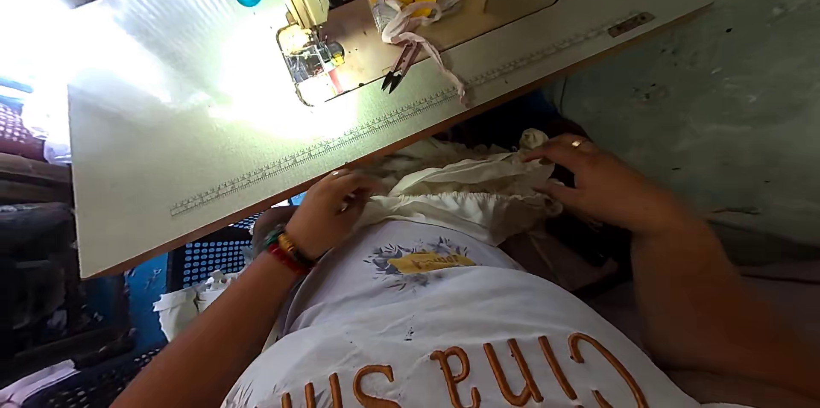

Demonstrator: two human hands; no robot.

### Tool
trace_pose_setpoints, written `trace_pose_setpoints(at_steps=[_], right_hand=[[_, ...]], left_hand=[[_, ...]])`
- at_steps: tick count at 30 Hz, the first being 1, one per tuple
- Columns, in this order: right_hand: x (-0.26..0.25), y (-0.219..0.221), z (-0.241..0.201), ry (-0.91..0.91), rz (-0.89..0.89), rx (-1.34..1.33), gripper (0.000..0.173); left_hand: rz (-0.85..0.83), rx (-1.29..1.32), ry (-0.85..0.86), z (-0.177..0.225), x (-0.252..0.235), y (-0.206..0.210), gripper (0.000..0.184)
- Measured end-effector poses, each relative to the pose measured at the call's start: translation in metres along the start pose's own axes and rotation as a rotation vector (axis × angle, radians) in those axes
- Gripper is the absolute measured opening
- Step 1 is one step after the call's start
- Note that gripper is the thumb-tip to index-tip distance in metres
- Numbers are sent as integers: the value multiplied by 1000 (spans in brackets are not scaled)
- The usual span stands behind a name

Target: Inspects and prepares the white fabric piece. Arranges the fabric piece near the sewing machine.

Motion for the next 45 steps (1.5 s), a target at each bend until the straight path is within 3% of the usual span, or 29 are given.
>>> trace_pose_setpoints(at_steps=[2, 5, 7, 9, 11, 15, 17, 19, 22, 25, 28, 29, 31, 34, 37, 40, 41, 43, 44, 45], right_hand=[[-6, 7, -16, -38, 95, -9, 35], [-21, 28, -32, -137, 116, 14, 42], [-30, 42, -34, -181, 116, 61, 39], [-38, 48, -33, -216, 150, 58, 17], [-44, 43, -30, -228, 134, -9, 9], [-53, 35, -28, -237, 79, -179, 19], [-57, 40, -26, -256, -8, -209, 35], [-58, 42, -24, -230, -85, -141, 46], [-62, 36, -17, -119, -141, 56, 28], [-68, 24, 8, -136, -117, -2, 7], [-67, 11, 23, -126, -113, -181, 12], [-64, 8, 23, -113, -122, -267, 13], [-57, 8, 19, -77, -131, -437, 11], [-49, 12, 14, -51, -111, -601, 6], [-49, 15, 15, -55, -45, -565, 10], [-48, 11, 13, -94, -45, -519, 15], [-47, 9, 12, -116, -47, -519, 21], [-40, 7, 6, -143, -17, -460, 53], [-35, 6, 2, -157, 26, -388, 59], [-30, 6, -2, -195, 88, -298, 55]], left_hand=[[-53, 1, 2, 10, -28, 14, 19], [-333, -46, -140, 12, -65, 34, 41], [-417, -50, -177, 10, -76, 41, 35], [-372, 53, -140, 5, -76, 41, 25], [-342, 274, -123, -5, -72, 36, 24], [-208, 682, -205, -18, -59, 33, 21], [-160, 769, -215, -19, -54, 30, 23], [-129, 748, -169, -20, -51, 27, 27], [-69, 647, -55, -29, -49, 20, 26], [-37, 516, -29, -29, -47, 14, 14], [-82, 202, -71, -13, -46, 12, 59], [-96, 106, -98, -8, -47, 13, 64], [-75, 34, -71, -7, -44, 16, 55], [42, 179, 43, -16, -38, 15, 29], [114, 424, 22, -21, -37, 15, 18], [156, 688, -167, -14, -39, 9, 31], [169, 736, -224, -11, -40, 5, 34], [181, 731, -226, -12, -41, -2, 30], [171, 689, -172, -15, -39, -5, 21], [159, 648, -124, -16, -38, -9, 12]])
Point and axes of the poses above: each hand's wrist, its own x-axis away from the middle knuckle, its own y-axis out of the palm, z = x × y, the point moved 1 cm from there along -x, towards the middle knuckle, and after that the axes turned 11 degrees about y, right-handed, at the moved point
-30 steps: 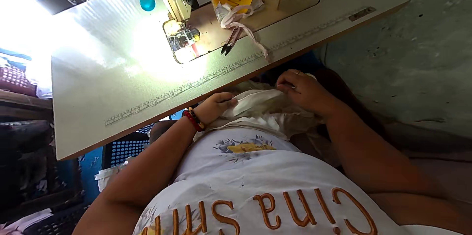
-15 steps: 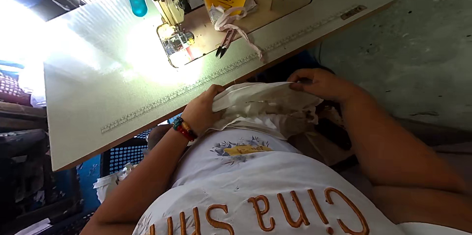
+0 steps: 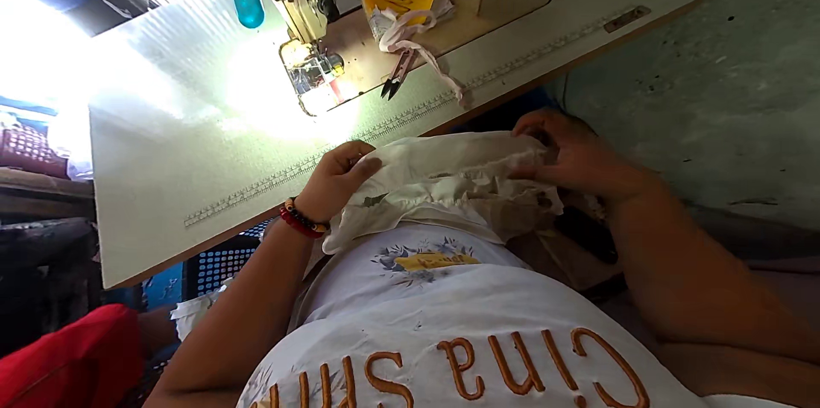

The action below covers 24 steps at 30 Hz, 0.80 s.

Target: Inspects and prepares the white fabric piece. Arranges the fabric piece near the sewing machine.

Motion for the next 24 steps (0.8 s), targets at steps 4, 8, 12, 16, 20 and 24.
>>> trace_pose_setpoints(at_steps=[4, 8, 12, 16, 20, 24], right_hand=[[9, 9, -5, -181, 174, 251, 19], [15, 12, -3, -235, 329, 440, 19], [19, 18, 10, -334, 528, 563, 21], [19, 22, 13, -245, 356, 530, 27], [20, 34, 20, -146, 83, 468, 19], [26, 38, 15, -183, 89, 370, 54]], left_hand=[[26, -158, 46, 8, 3, -8, 13], [86, 33, -20, 12, 6, -8, 33], [127, 267, -133, 18, 12, 1, 43], [226, -403, 16, 9, 19, 13, 14], [-127, -705, 335, 17, 34, 30, 43], [-445, -521, 126, -33, 24, 33, 36]])
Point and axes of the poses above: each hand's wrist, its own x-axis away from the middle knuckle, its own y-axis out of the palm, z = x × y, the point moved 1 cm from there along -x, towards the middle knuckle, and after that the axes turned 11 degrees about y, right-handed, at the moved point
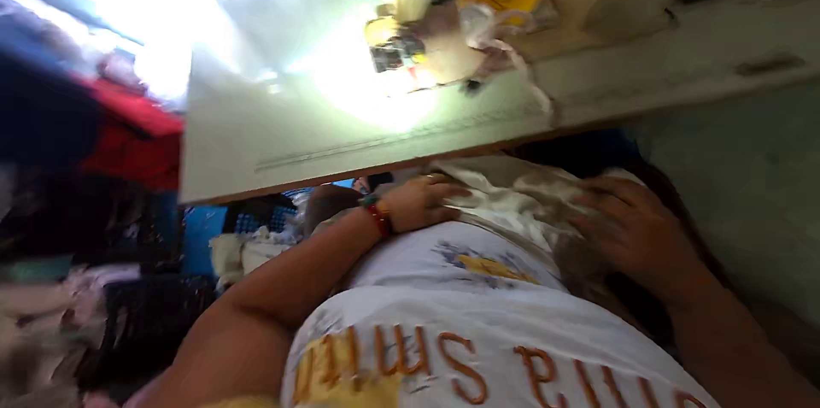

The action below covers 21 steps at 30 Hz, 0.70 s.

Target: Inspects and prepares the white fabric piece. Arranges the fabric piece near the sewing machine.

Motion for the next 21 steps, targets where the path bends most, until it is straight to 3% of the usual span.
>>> trace_pose_setpoints(at_steps=[2, 4, 6, 8, 11, 14, 16, 19, 21], right_hand=[[-19, 5, -24, -138, 36, -56, 61], [-35, 27, -47, -247, -37, -103, 62], [-46, 51, -60, -249, -156, -127, 57], [-56, 47, -66, -184, -355, -46, 50], [-79, 14, -93, -164, -546, -25, 39], [-108, -17, -129, -260, -544, -110, 38], [-128, -23, -158, -375, -504, -164, 37], [-152, -19, -208, -498, -505, -148, 30], [-170, -4, -239, -580, -458, -124, 27]], left_hand=[[33, 27, 8, -30, 2, 13, 31], [125, 80, 9, -43, 8, 20, 32], [191, 171, -28, -40, 23, 12, 33], [244, 317, -92, -26, 52, -3, 35], [257, 529, -253, -8, 138, -33, 29], [320, 540, -556, -4, 235, -82, 27], [572, 496, -702, -1, 289, -119, 29], [1213, 355, -629, -17, 335, -159, 28], [1507, 211, -620, -42, 339, -189, 27]])
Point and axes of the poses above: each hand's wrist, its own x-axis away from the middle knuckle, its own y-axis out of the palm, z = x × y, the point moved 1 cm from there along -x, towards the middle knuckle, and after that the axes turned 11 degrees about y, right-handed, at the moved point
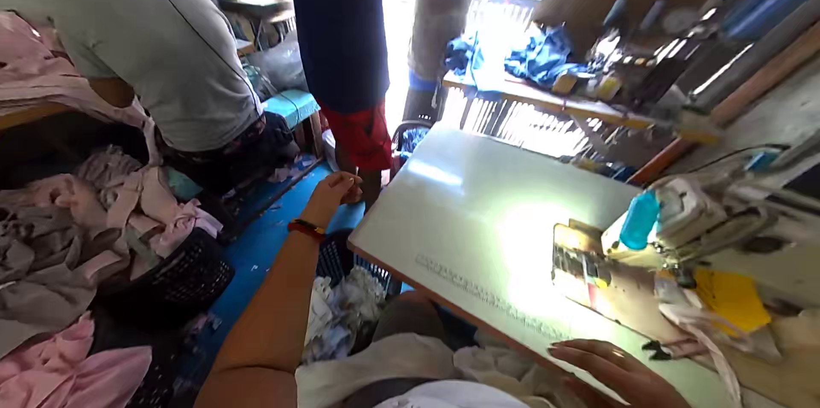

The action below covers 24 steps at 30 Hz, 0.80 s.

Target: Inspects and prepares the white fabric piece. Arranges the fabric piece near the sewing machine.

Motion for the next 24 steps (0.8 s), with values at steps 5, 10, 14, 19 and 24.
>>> trace_pose_setpoints(at_steps=[5, 10, 14, 19, 24], right_hand=[[-83, 50, 19, 69, 263, 160, 39], [-108, 86, 35, 156, 225, 162, 40], [-107, 90, 36, 132, 252, 164, 39], [-104, 93, 35, 113, 254, 179, 39], [-96, 96, 37, 102, 260, 171, 40]], left_hand=[[-23, -542, 161, -41, -96, 51, 48], [-372, -804, -186, -47, -94, 112, 68], [-404, -777, -251, -43, -93, 108, 71], [-395, -747, -255, -44, -88, 104, 72], [-347, -625, -325, -47, -88, 100, 74]])
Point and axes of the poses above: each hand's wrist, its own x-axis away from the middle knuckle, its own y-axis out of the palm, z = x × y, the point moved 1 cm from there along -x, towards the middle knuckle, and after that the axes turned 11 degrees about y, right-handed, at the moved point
